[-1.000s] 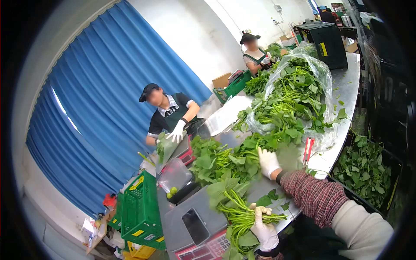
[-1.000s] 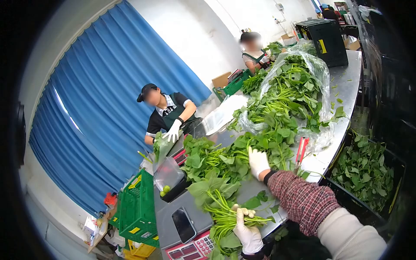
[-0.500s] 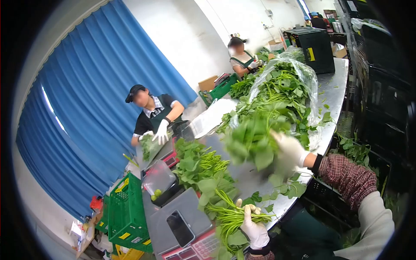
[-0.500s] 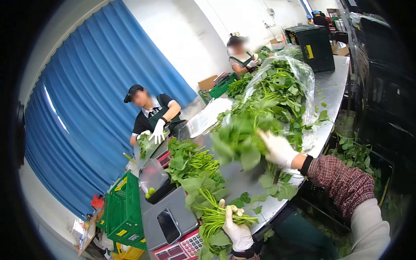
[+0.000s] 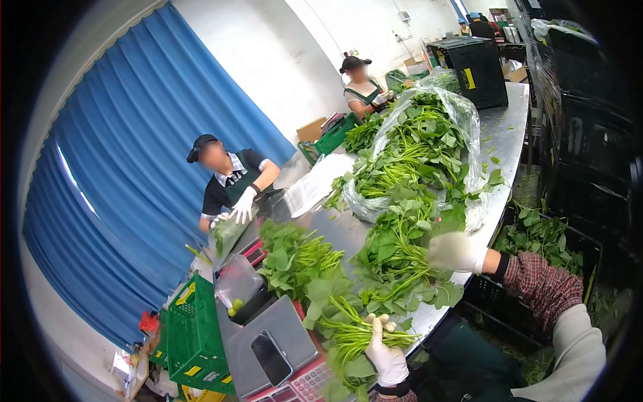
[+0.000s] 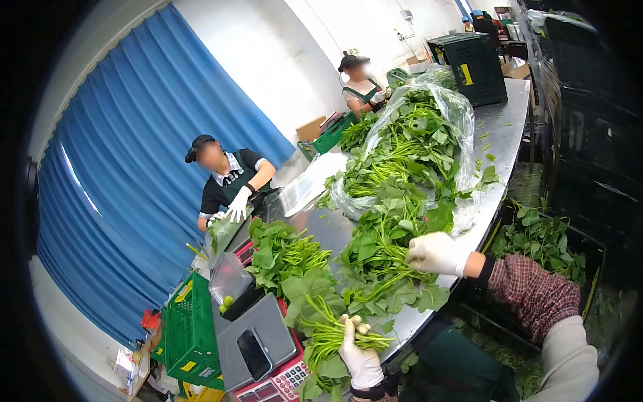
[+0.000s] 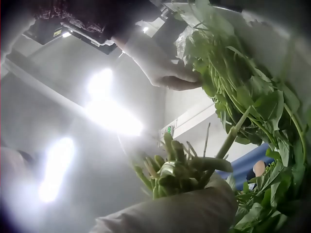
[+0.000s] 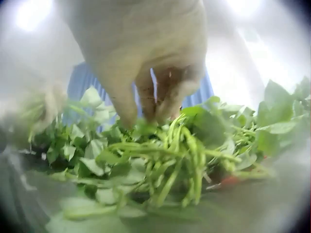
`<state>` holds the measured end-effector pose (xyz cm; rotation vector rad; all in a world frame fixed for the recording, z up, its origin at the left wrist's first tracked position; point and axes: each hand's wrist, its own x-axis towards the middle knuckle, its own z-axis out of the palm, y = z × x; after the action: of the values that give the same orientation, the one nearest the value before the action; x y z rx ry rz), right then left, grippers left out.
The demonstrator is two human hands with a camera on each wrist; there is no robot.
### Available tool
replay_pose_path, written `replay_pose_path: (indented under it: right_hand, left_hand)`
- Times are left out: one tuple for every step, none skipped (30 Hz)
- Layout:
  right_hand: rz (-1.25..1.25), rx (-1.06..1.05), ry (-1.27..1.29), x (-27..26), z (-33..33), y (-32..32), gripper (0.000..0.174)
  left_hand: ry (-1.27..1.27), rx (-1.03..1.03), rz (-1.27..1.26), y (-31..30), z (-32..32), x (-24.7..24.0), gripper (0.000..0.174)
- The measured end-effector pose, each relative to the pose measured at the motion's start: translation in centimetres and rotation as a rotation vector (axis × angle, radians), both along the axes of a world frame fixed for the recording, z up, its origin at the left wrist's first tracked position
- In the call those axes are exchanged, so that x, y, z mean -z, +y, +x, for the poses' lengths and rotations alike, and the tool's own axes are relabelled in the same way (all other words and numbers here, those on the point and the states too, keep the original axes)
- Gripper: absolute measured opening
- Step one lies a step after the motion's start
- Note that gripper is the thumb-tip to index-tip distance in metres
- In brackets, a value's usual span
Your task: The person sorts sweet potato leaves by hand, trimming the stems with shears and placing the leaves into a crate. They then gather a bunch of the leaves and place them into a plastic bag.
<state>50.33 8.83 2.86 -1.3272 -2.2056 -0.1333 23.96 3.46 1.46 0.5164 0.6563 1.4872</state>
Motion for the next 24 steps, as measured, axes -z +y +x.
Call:
replay_pose_path:
  right_hand:
    - [0.077, 0.062, -0.094, -1.0, -1.4, -1.1, 0.017]
    - [0.068, 0.082, -0.206, -0.5, -2.1, -1.1, 0.018]
    - [0.059, 0.101, -0.317, 0.4, -2.8, -1.0, 0.02]
    - [-0.012, 0.191, -0.284, 3.0, -2.9, 0.2, 0.019]
    - [-0.013, 0.188, -0.28, 3.1, -2.9, 0.0, 0.019]
    - [-0.022, 0.193, -0.212, 3.1, -3.0, 0.0, 0.018]
    - [-0.029, 0.196, -0.147, 2.7, -3.1, 0.0, 0.018]
    - [0.053, 0.172, 0.081, 1.6, -3.6, -1.0, 0.015]
    - [0.053, 0.162, 0.08, 0.4, -4.2, -2.3, 0.015]
    - [0.024, 0.197, 0.343, -1.3, -5.0, -3.8, 0.013]
    - [-0.009, 0.236, 0.607, -2.4, -5.7, -5.0, 0.012]
    - [0.004, 0.221, 0.666, -2.6, -6.4, -5.8, 0.013]
    - [0.031, 0.23, 0.654, -2.6, -7.5, -6.7, 0.011]
    - [0.116, 0.209, 0.615, -1.9, -8.5, -7.0, 0.012]
    - [0.2, 0.186, 0.575, -1.2, -9.3, -7.3, 0.013]
    - [0.225, 0.2, 0.419, -1.1, -9.9, -7.8, 0.014]
    - [0.248, 0.208, 0.263, -0.9, -10.5, -8.3, 0.016]
    - [0.261, 0.194, 0.223, -0.1, -11.3, -8.3, 0.018]
    - [0.22, 0.193, 0.203, 0.3, -11.6, -8.5, 0.017]
    - [0.13, 0.157, 0.291, 0.3, -11.7, -8.8, 0.018]
    - [0.04, 0.121, 0.376, 0.2, -11.7, -9.0, 0.02]
    - [0.04, 0.116, 0.381, 0.7, -11.5, -8.9, 0.02]
    - [-0.159, 0.024, 0.647, 1.5, -11.1, -8.8, 0.022]
    - [-0.362, -0.069, 0.907, 2.1, -10.7, -8.7, 0.024]
  left_hand:
    - [-0.019, 0.008, 0.001, -0.1, 0.0, 0.0, 0.02]
    - [-0.037, 0.013, 0.001, -0.2, 0.1, 0.0, 0.016]
    - [-0.032, 0.01, -0.001, -0.2, 0.0, 0.1, 0.016]
    - [-0.017, -0.007, 0.012, -0.2, -0.1, 0.3, 0.014]
    - [-0.001, -0.023, 0.025, -0.2, -0.3, 0.4, 0.012]
    - [0.003, -0.029, 0.027, -0.3, -0.5, 0.2, 0.012]
    - [0.006, -0.036, 0.013, -0.4, -0.7, 0.0, 0.012]
    - [0.006, -0.045, -0.004, -0.4, -0.8, -0.1, 0.011]
    - [0.005, -0.055, -0.004, -0.3, -0.8, 0.0, 0.011]
    - [0.032, -0.066, -0.028, -0.3, -0.6, 0.1, 0.011]
    - [0.059, -0.074, -0.054, -0.4, -0.4, 0.3, 0.012]
    - [0.039, -0.045, -0.066, -0.5, 0.1, 0.2, 0.015]
    - [0.041, -0.042, -0.071, -0.8, 0.7, -0.2, 0.015]
    - [0.076, -0.001, -0.064, -1.1, 1.4, -0.7, 0.017]
    - [0.111, 0.038, -0.056, -1.4, 1.9, -0.8, 0.018]
    - [0.124, 0.069, -0.042, -1.5, 2.1, -0.1, 0.022]
    - [0.188, 0.089, 0.011, -1.5, 2.1, 0.8, 0.024]
    - [0.211, 0.089, 0.008, -1.6, 2.1, 1.4, 0.023]
    - [0.235, 0.088, 0.004, -1.9, 2.2, 0.9, 0.023]
    - [0.241, 0.079, 0.001, -1.9, 2.1, 0.5, 0.023]
    - [0.228, 0.068, -0.034, -1.8, 2.0, 0.1, 0.023]
    - [0.214, 0.06, -0.068, -1.8, 1.8, -0.1, 0.023]
    - [0.218, 0.057, -0.069, -1.6, 1.6, 0.4, 0.023]
    - [0.242, 0.067, -0.045, -1.3, 1.4, 1.3, 0.023]
